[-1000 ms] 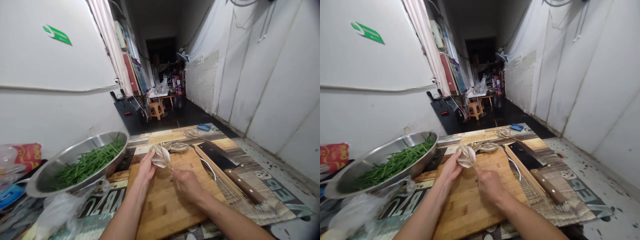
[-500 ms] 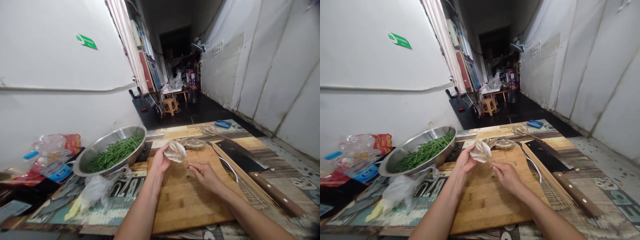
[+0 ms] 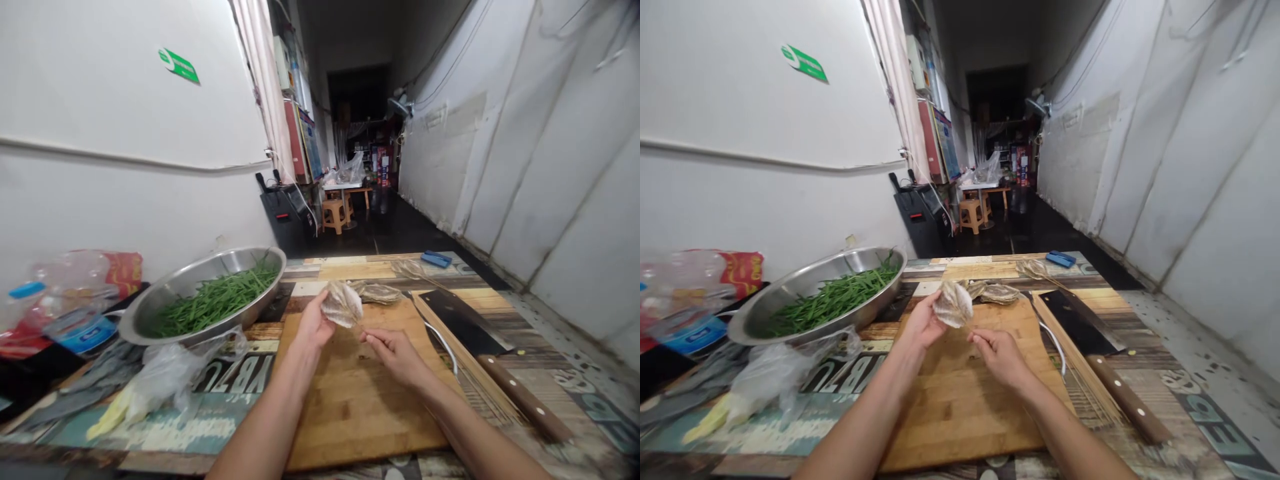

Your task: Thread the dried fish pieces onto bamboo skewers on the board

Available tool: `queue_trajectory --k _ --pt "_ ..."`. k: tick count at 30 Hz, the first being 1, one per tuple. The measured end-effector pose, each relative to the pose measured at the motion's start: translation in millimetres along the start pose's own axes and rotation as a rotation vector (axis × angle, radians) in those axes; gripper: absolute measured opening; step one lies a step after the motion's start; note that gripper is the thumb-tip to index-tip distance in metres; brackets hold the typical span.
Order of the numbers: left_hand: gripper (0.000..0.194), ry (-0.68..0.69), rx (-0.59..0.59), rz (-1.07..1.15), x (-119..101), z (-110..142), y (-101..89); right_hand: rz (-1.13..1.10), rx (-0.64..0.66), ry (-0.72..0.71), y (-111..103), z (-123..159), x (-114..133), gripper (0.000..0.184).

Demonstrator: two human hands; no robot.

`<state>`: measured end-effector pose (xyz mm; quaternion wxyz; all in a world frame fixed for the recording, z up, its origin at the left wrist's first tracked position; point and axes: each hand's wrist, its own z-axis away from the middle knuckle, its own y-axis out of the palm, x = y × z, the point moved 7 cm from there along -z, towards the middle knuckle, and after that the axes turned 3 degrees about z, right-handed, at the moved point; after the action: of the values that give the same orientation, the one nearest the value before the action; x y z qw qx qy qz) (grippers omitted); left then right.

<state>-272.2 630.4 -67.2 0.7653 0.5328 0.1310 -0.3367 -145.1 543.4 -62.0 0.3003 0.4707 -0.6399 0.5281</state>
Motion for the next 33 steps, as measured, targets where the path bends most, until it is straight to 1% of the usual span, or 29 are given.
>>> queue_trajectory --k 2,4,7,11,14,16,18,19,20,24,26,28,30,33 --pt "0.015 0.056 -0.004 -0.011 -1 -1 -2.6 -0.012 0.023 0.004 1 0 2 0.031" --pt "0.015 0.127 -0.001 -0.042 -3 -4 -5.9 -0.045 0.06 0.038 3 0 1 0.03" --pt "0.016 0.146 0.031 -0.09 -1 -9 -7.3 -0.12 0.067 0.112 4 1 -1 0.029" --pt "0.015 0.192 0.048 -0.141 -5 -10 -5.5 -0.257 0.049 0.17 9 3 -2 0.026" --pt "0.015 0.198 0.055 -0.159 -6 -10 -3.5 -0.459 0.055 0.294 14 8 -6 0.028" --pt "0.015 0.187 0.069 -0.155 -6 -10 -1.4 -0.607 0.102 0.398 20 11 -8 0.031" --pt "0.014 0.186 0.083 -0.147 -6 -10 0.9 -0.685 0.167 0.468 26 13 -7 0.033" --pt "0.013 0.192 0.087 -0.146 -6 -10 1.8 -0.67 0.164 0.471 26 12 -7 0.033" --pt "0.012 0.2 0.085 -0.147 -6 -9 2.1 -0.611 0.133 0.441 24 10 -7 0.031" --pt "0.008 0.22 0.059 -0.161 1 -8 -1.9 -0.134 -0.092 0.146 9 0 2 0.026" --pt "0.005 0.21 0.079 -0.172 9 -7 -3.1 0.035 -0.131 0.093 8 -1 3 0.027" --pt "0.003 0.224 0.083 -0.157 15 -8 -4.5 0.094 -0.141 0.107 9 -2 -1 0.03" --pt "0.003 0.251 0.054 -0.116 16 -9 -7.0 0.084 -0.144 0.116 8 -2 -4 0.032" --pt "0.002 0.263 0.016 -0.076 9 -12 -9.7 0.045 -0.118 0.108 8 -1 -7 0.032"
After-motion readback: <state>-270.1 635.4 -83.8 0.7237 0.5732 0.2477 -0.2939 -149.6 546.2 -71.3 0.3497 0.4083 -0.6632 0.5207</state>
